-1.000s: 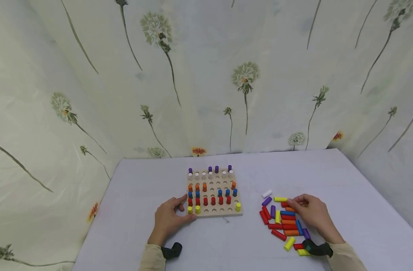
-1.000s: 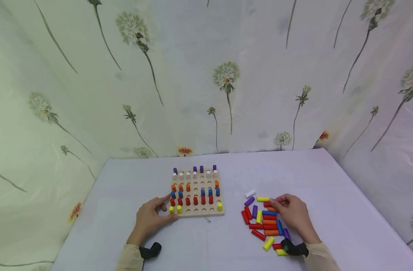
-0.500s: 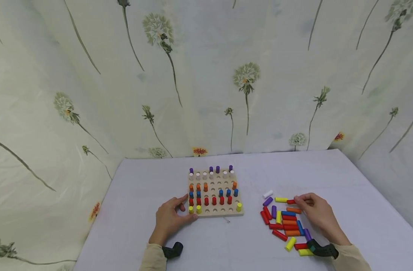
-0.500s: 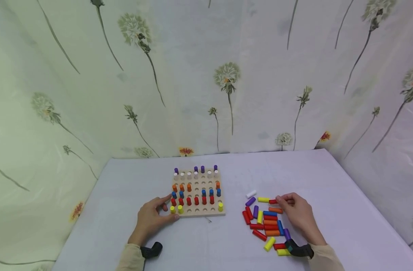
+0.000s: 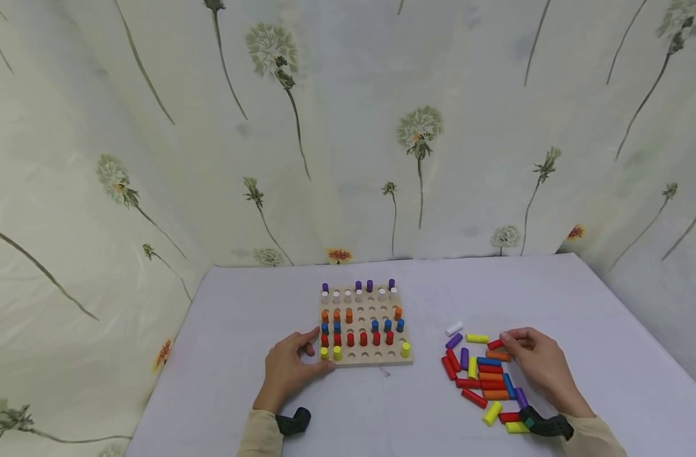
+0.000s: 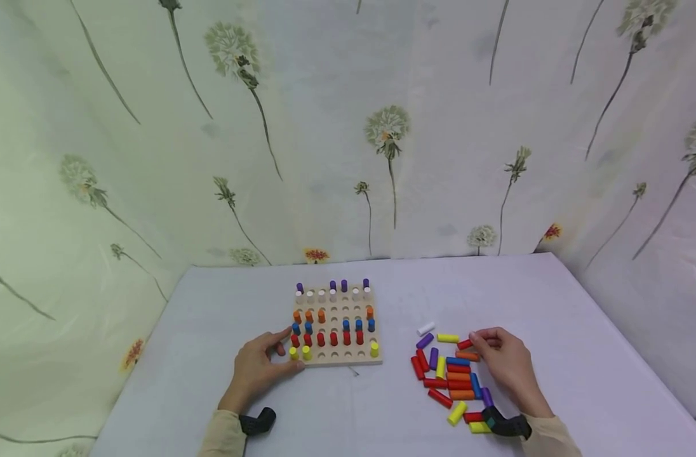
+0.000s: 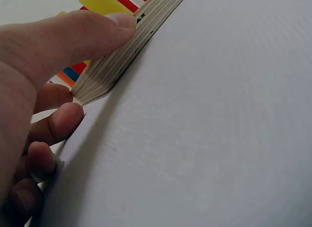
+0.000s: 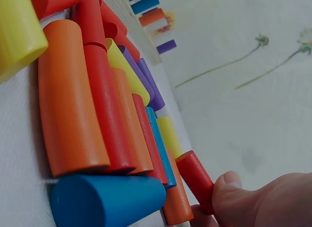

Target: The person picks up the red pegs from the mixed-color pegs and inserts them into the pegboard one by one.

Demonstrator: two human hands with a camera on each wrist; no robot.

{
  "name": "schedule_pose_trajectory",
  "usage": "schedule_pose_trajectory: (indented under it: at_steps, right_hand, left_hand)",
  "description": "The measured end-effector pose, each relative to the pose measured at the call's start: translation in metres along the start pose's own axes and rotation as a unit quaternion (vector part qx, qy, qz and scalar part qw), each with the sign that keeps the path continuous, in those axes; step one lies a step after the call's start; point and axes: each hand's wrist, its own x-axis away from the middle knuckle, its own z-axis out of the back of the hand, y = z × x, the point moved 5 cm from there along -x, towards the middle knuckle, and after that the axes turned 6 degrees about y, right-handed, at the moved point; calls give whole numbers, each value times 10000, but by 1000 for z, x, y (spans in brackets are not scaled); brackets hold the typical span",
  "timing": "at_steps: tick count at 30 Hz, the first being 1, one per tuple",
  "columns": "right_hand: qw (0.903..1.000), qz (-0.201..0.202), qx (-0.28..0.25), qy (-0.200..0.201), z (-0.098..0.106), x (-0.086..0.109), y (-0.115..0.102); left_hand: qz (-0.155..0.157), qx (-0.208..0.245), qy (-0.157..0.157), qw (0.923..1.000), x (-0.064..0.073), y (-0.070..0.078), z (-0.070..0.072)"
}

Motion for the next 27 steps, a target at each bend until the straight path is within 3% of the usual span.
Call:
schedule_pose_trajectory:
  at_steps: [8,21,27]
  right_hand:
    - [9998,-14,-104,156,-1,3,-2]
    - [9939,-456,-368,933,4,4,-4]
    - [9924,-542,-534,962,6,2,-7]
  left_hand:
    - [-135,-13,81,9999,-1,3,2]
    - [-3,-6,-4,10000,0,1,1]
    - [12,14,40,10000,1,1,0]
